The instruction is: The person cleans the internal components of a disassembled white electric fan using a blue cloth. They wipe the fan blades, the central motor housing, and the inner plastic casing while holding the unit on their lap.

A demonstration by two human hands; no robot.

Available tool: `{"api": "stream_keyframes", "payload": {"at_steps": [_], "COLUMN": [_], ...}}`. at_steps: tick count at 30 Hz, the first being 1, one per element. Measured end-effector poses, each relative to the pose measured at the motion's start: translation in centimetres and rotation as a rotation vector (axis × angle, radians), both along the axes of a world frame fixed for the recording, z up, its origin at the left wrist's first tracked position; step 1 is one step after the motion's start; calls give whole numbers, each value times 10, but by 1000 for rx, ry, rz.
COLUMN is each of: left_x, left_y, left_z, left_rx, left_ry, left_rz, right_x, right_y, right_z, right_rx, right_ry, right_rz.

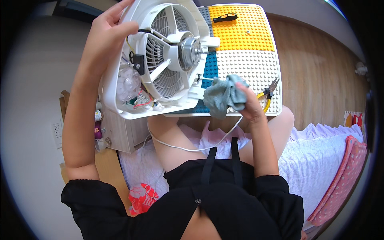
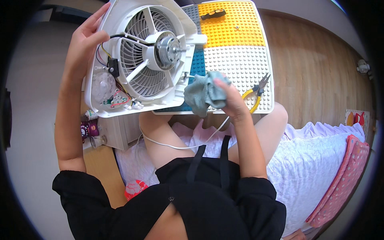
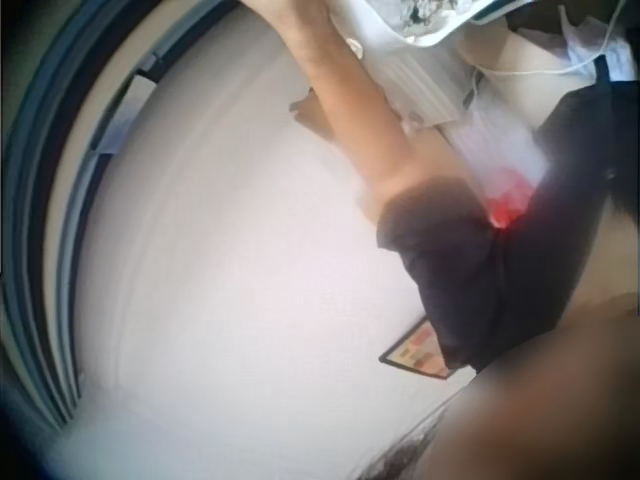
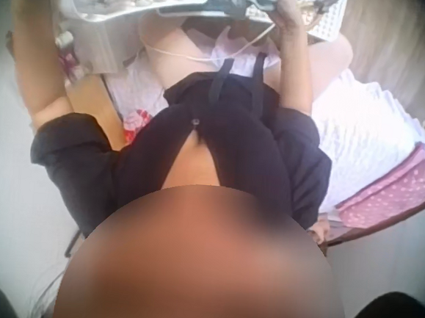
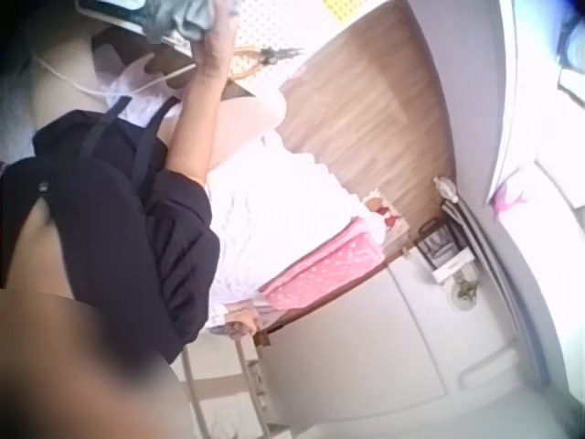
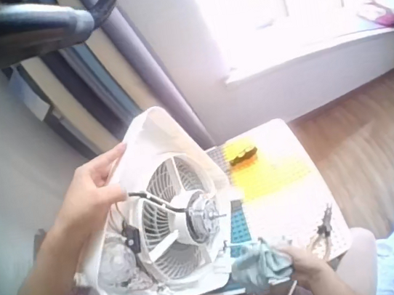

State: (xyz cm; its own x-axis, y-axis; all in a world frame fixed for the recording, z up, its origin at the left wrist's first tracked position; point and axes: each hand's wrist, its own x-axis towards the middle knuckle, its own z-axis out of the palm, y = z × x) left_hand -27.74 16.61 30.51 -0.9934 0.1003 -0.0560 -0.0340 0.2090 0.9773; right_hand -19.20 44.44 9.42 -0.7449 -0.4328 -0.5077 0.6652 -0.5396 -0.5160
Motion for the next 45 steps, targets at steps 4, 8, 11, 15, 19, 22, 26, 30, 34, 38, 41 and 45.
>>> {"api": "stream_keyframes", "payload": {"at_steps": [4, 8, 11, 15, 19, 22, 26, 30, 34, 38, 41, 45], "left_x": [0, 0, 2, 1, 1, -1, -1, 1, 2, -4, -4, -2], "left_y": [-3, 6, 17, 12, -2, -9, -10, -5, 2, -23, -36, -36], "left_z": [-5, -11, -7, -7, -15, -15, -16, -13, -9, -25, -30, -26], "left_rx": [44, -95, -296, -324, -317, -293, -270, -263, -291, -427, -411, -404], "left_ry": [32, 53, 78, 122, 133, 143, 143, 111, 105, 100, 138, 98], "left_rz": [57, 139, 147, 106, 144, 122, 100, 119, 114, 147, 156, 160], "right_x": [6, -3, -13, -21, -17, -19, -34, -32, -39, -32, -27, -41], "right_y": [-43, -92, -105, -103, -97, -98, -109, -112, -108, -87, -53, -60], "right_z": [-24, -6, -8, -12, -18, -18, -10, -9, -14, -14, -21, -23], "right_rx": [657, 1149, 1317, 1334, 1254, 1248, 1299, 1303, 1202, 1167, 1087, 752], "right_ry": [528, 1372, 1359, 1339, 1235, 1275, 1389, 1228, 1118, 1122, 890, 558], "right_rz": [89, 178, 244, 301, 531, 524, 370, 828, 874, 822, 867, 607]}}
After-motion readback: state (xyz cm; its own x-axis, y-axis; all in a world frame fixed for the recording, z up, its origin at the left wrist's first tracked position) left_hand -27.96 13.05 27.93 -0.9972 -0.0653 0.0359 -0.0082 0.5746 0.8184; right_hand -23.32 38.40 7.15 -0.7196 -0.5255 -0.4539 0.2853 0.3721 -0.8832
